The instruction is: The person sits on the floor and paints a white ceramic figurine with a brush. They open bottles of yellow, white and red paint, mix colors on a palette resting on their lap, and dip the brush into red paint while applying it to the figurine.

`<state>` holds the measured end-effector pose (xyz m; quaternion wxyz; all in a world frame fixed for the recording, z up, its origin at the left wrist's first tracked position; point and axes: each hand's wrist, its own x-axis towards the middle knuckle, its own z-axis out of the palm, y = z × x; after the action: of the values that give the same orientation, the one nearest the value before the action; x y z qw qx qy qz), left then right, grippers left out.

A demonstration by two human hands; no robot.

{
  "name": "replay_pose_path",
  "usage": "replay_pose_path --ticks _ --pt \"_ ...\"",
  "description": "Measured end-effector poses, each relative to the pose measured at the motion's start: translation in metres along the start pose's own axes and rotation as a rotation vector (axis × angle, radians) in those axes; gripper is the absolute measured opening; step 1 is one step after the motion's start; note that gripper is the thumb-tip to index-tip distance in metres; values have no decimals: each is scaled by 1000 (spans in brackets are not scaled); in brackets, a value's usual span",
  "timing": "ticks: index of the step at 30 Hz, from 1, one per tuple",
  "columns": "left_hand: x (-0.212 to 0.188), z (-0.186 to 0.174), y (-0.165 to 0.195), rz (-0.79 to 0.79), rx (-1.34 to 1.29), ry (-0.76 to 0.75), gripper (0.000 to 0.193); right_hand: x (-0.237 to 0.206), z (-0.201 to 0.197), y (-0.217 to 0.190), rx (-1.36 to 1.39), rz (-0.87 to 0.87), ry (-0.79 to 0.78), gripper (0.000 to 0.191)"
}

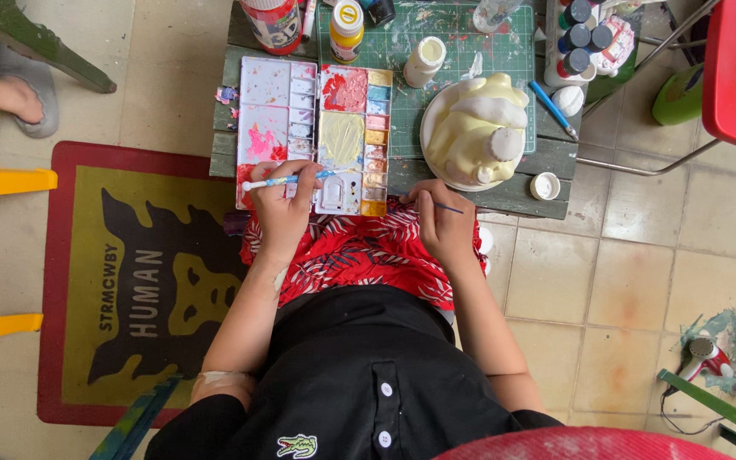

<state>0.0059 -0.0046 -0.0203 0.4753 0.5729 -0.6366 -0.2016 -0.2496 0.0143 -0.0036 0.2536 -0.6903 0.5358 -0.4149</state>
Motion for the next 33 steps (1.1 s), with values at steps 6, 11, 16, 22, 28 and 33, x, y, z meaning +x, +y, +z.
replay_pose_path --ticks 6,11,16,22,28,33 --pt "0 1 -1 -3 -24 1 15 4 -2 1 -119 -43 29 15" --pt "0 0 -2 12 -4 9 15 4 -3 2 -104 -36 -8 17" --pt "0 1 -2 -23 -28 -3 15 -2 6 7 110 52 -20 20" --pt "-2 1 -3 23 2 9 15 -1 16 14 190 106 1 20" --pt "0 0 -4 -50 -63 -27 16 -4 11 13 118 134 33 21" --pt "-1 2 -3 5 -15 -7 15 -5 9 11 210 128 -7 18"
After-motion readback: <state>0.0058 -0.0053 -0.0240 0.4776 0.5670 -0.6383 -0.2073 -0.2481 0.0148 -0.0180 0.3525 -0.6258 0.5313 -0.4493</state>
